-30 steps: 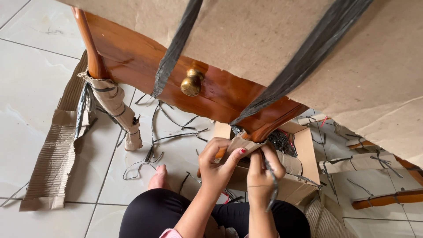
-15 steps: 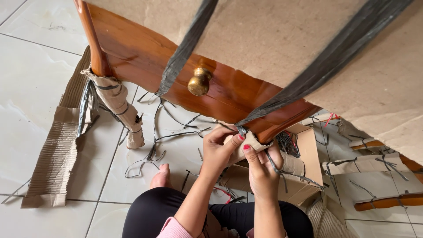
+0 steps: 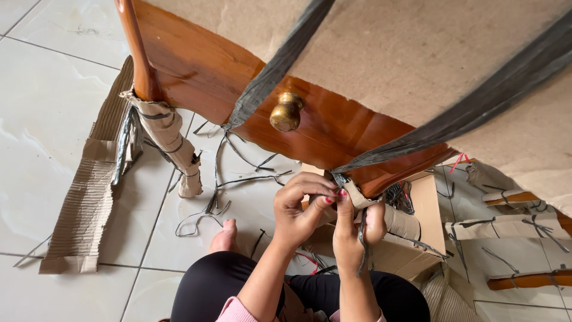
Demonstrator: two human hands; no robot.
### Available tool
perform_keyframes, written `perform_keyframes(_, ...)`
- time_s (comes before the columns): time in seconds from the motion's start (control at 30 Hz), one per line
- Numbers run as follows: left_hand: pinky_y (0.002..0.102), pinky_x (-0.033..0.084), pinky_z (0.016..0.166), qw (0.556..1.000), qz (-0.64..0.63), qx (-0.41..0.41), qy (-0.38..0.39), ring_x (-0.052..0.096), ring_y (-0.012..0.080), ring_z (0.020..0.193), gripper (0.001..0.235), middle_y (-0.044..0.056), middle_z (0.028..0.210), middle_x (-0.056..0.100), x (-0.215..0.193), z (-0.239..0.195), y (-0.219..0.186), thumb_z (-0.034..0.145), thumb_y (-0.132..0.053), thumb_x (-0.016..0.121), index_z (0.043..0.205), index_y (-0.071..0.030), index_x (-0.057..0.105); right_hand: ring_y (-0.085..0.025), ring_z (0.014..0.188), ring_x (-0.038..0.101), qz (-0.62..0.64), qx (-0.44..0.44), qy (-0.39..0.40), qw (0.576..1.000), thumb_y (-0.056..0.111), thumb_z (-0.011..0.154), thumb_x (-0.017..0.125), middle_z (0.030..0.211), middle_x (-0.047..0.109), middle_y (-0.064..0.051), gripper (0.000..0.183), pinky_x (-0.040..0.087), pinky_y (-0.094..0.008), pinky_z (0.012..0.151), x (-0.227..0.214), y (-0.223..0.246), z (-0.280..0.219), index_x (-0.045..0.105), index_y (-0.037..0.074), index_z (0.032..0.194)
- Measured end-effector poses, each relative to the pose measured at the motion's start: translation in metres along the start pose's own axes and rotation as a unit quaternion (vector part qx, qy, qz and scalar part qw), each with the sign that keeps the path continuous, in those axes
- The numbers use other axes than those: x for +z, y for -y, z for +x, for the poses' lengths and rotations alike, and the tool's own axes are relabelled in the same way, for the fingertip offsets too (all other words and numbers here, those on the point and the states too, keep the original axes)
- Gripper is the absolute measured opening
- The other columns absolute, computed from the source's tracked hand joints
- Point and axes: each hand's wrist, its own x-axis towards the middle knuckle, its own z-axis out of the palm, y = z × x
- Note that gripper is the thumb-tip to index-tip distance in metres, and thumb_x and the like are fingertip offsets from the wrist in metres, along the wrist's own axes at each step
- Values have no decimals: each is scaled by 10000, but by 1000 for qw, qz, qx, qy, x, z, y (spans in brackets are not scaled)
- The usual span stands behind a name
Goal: Wrapping the legs of a wooden cabinet with protective cardboard and securing them with red plastic ties.
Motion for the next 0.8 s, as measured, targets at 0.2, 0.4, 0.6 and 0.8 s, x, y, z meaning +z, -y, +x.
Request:
perform_keyframes(0.2, 314, 637, 821, 998, -50, 18, 44, 768, 226, 904, 130, 96, 966, 756, 11, 0, -12, 1016, -156, 649, 923, -80, 700, -228, 1184, 625, 45, 72, 58, 995, 220, 1071, 490, 1297, 640, -146, 397, 499, -357, 1032, -11, -3, -2, 458, 26, 1416)
perform_keyframes(0.4, 340, 635, 784, 990, -19, 126, 66, 780, 254, 874, 92, 158, 964, 759, 21, 2, -10, 984, -10, 645, 923, -4, 714, -242, 1181, 615, -1, 116, 146, 982, 352, 1084, 402, 1190, 606, -143, 343, 480, -358, 1065, -47, -16, -5, 548, 49, 1017)
perform_keyframes(0.6, 359, 553, 697, 956, 168, 212, 113, 663, 211, 746, 126, 79, 955, 720, 19, 6, -32, 1057, -114, 609, 1091, -74, 723, -291, 1094, 632, -187, 19, 147, 971, 172, 1069, 429, 1141, 611, -124, 288, 498, -413, 944, -76, 21, 13, 659, 17, 1145)
perform_keyframes(0.8, 343, 594, 720, 943, 244, 209, 86, 698, 194, 782, 88, 53, 990, 740, 29, 1, -46, 1022, -78, 678, 1101, -79, 716, -232, 808, 670, -235, -45, 199, 950, 158, 1008, 593, 881, 714, -66, 165, 505, -350, 762, -106, 28, 13, 684, 49, 923)
